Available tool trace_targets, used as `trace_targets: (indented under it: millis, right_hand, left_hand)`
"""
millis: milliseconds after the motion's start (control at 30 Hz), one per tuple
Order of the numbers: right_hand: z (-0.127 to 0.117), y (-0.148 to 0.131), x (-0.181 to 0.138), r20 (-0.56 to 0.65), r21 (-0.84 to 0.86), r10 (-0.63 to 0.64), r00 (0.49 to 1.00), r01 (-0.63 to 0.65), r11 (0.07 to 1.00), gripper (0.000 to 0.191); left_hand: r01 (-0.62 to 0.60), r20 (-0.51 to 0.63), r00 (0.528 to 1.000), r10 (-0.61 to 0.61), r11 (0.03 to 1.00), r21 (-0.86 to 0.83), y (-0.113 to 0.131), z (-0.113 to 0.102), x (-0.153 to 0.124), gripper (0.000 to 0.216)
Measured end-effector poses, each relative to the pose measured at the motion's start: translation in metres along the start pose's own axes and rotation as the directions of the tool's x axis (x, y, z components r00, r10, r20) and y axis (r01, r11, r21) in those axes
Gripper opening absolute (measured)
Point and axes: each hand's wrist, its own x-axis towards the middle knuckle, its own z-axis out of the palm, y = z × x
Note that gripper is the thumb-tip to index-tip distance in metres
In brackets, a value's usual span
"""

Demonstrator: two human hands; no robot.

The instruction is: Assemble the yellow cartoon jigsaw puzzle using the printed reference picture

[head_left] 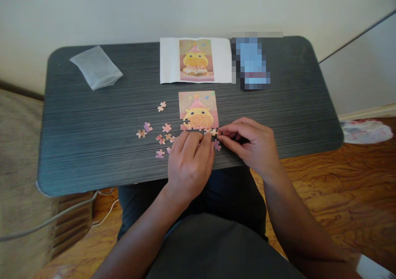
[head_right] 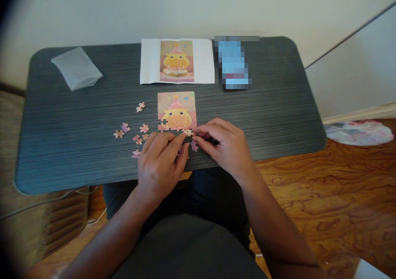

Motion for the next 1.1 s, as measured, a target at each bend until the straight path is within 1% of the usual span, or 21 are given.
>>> trace_targets:
  millis: [133,200,267,367,433,533,633,667,733,833,1000,1100]
  right_hand:
    - [0.001,-0.009,-0.007,-0.007,0.037,0.032,0.999,-0.032,0.999,0.010]
    - [0.003,-0.013,-0.010,-0.013,0.070,0.082,0.997,-0.081,0.994,0.011]
    - [0.005,-0.014,-0.013,0.001,0.153,0.158,0.987,-0.157,0.976,0.012]
    - [0.008,-0.014,-0.017,0.070,0.342,0.268,0.961,-0.276,0.898,0.016]
    - [0.008,-0.013,-0.017,0.114,0.443,0.306,0.945,-0.324,0.836,0.018]
    - [0.006,-0.014,-0.015,0.164,0.536,0.318,0.934,-0.355,0.766,0.020]
    - [0.002,-0.017,-0.013,0.168,0.597,0.318,0.933,-0.353,0.720,0.022]
    - [0.001,-0.017,-0.013,0.166,0.601,0.315,0.934,-0.349,0.719,0.025]
    - [0.000,-0.017,-0.013,0.175,0.558,0.306,0.936,-0.351,0.752,0.028]
    - [0.001,-0.014,-0.016,0.171,0.453,0.323,0.931,-0.365,0.813,0.024]
    - [0.005,-0.007,-0.017,0.095,0.440,0.388,0.917,-0.388,0.810,0.027]
    - [0.006,-0.006,-0.014,0.042,0.344,0.376,0.926,-0.367,0.865,0.025]
  left_hand:
    - [0.005,-0.033,0.999,-0.006,0.999,-0.034,-0.001,-0.003,0.004,0.014]
    - [0.010,-0.046,0.999,-0.013,0.997,-0.076,-0.002,-0.004,0.005,0.012]
    - [0.023,-0.055,0.998,-0.031,0.991,-0.131,-0.002,-0.005,0.006,0.011]
    - [0.034,-0.056,0.997,-0.046,0.979,-0.200,-0.002,-0.006,0.006,0.010]
    - [0.032,-0.048,0.998,-0.044,0.974,-0.225,-0.001,-0.006,0.006,0.011]
    - [0.037,-0.022,0.999,-0.043,0.970,-0.242,0.000,-0.005,0.007,0.013]
    - [0.031,-0.026,0.999,-0.039,0.968,-0.249,0.001,-0.006,0.007,0.013]
    - [0.023,-0.028,0.999,-0.031,0.969,-0.247,0.001,-0.006,0.007,0.012]
    - [0.005,-0.027,1.000,-0.012,0.972,-0.233,0.001,-0.005,0.007,0.011]
    - [-0.002,-0.020,1.000,-0.002,0.980,-0.201,0.001,-0.005,0.004,0.009]
    - [0.012,0.018,1.000,-0.009,0.989,-0.145,-0.002,-0.006,-0.001,0.009]
    - [0.013,0.028,1.000,-0.010,0.992,-0.126,-0.004,-0.007,-0.002,0.010]
